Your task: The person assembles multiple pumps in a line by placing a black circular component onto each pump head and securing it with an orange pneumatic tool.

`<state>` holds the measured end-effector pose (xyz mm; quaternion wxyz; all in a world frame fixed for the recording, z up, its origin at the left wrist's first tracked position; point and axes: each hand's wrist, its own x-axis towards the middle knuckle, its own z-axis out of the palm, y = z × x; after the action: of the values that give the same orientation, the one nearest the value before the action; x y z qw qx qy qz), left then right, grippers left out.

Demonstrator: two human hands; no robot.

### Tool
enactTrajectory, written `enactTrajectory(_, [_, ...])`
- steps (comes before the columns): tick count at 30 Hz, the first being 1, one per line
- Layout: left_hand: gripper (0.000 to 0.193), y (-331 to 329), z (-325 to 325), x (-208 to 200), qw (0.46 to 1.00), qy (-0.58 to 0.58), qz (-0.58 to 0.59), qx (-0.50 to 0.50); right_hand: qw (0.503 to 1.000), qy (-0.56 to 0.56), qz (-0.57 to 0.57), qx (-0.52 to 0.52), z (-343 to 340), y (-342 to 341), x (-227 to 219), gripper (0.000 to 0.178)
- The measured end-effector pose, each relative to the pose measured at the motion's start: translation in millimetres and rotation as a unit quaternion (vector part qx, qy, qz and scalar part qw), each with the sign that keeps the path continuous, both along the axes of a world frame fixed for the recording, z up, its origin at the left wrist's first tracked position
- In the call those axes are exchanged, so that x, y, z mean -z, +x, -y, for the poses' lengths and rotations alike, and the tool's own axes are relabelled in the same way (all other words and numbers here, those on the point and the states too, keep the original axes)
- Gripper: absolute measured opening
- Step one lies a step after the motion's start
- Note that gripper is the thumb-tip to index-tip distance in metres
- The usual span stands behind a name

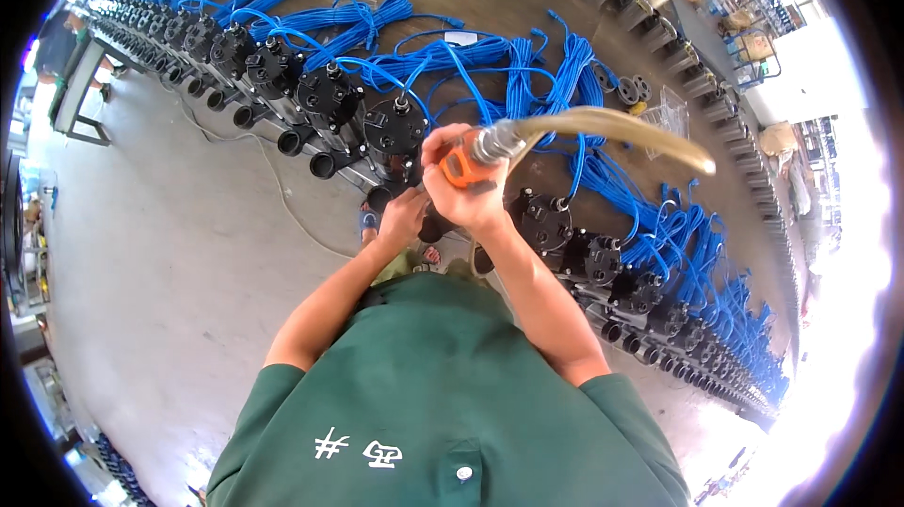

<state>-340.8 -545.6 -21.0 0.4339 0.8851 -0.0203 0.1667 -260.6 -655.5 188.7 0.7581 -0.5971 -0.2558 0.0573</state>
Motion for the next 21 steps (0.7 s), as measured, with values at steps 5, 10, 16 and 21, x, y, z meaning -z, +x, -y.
enactTrajectory(5, [0.021, 1, -4, 3, 1.0, -0.002, -0.004, 0.012, 1.0, -0.021, 0.001, 0.004, -5, 1, -11, 0.027])
enactTrajectory(10, [0.022, 3, -5, -30, 0.986, -0.123, -0.076, -0.085, 0.999, 0.052, 0.001, -0.015, 19, -4, -32, 0.034])
enactTrajectory(16, [0.026, 4, -9, -47, 0.985, -0.095, -0.1, -0.101, 0.996, 0.086, 0.01, 0.032, 61, -6, -55, 0.034])
enactTrajectory(21, [0.015, 27, -40, -193, 0.997, -0.064, -0.042, -0.008, 0.979, 0.074, 0.005, 0.189, 94, -3, -62, 0.032])
